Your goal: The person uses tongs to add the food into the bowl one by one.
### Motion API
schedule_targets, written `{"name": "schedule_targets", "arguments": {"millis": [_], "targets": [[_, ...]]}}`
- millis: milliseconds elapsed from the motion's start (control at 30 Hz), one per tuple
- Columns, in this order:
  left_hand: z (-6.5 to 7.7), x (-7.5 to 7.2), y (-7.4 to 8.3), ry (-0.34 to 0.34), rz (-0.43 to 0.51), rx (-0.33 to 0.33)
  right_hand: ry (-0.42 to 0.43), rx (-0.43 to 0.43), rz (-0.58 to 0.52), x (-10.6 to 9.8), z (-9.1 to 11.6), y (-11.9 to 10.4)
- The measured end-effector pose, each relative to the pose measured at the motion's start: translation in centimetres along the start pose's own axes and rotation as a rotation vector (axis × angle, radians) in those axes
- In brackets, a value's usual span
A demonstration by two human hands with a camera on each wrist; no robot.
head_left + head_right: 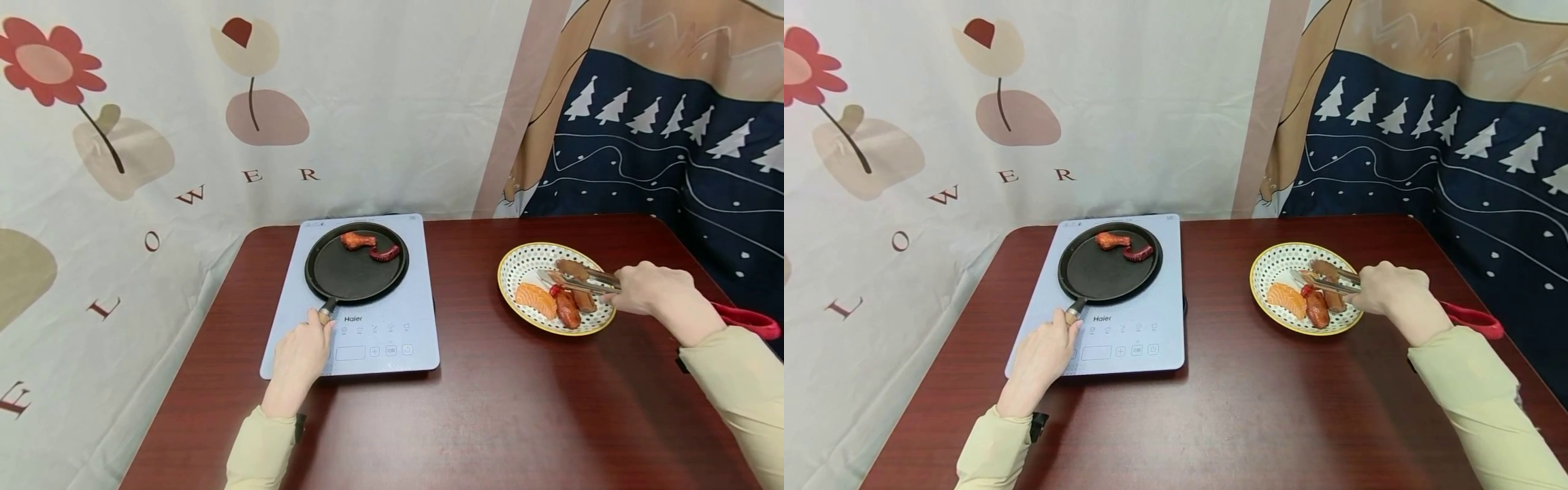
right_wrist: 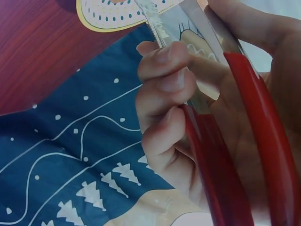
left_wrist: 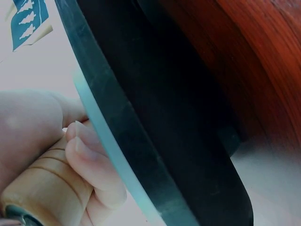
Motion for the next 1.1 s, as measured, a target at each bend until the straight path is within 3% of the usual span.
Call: {"name": "schedule_targets", "arguments": {"millis": [433,667,933,1100], "targets": [[0.1,-0.1,0.0,-0.012,-0.001,-0.003,0.069,-0.085,0.032,-0.6,-0.3,-1.1],[0.1,0.0,0.0,0.005,-0.002,0.002,0.059,-0.075,0.031,-0.7,0.0,-1.4],[0.0,0.0,0.0,0.023,0.002,0.0,-0.003,-0.038,0.047,-1.6,1.2,-0.9],[0.0,0.0,0.0,0.019,0.0,0.006,-0.094,-0.015,0.007,-1.5,1.8,-0.7]]}}
Point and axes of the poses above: each hand's wrist, its own z-axis away from the middle knuckle, its own x-axis out of the palm, y = z × x, the point moved 9 cm from there along -z, towards the middle knuckle, and after that the axes turned 2 degrees about -z, right-handed, at the moved point
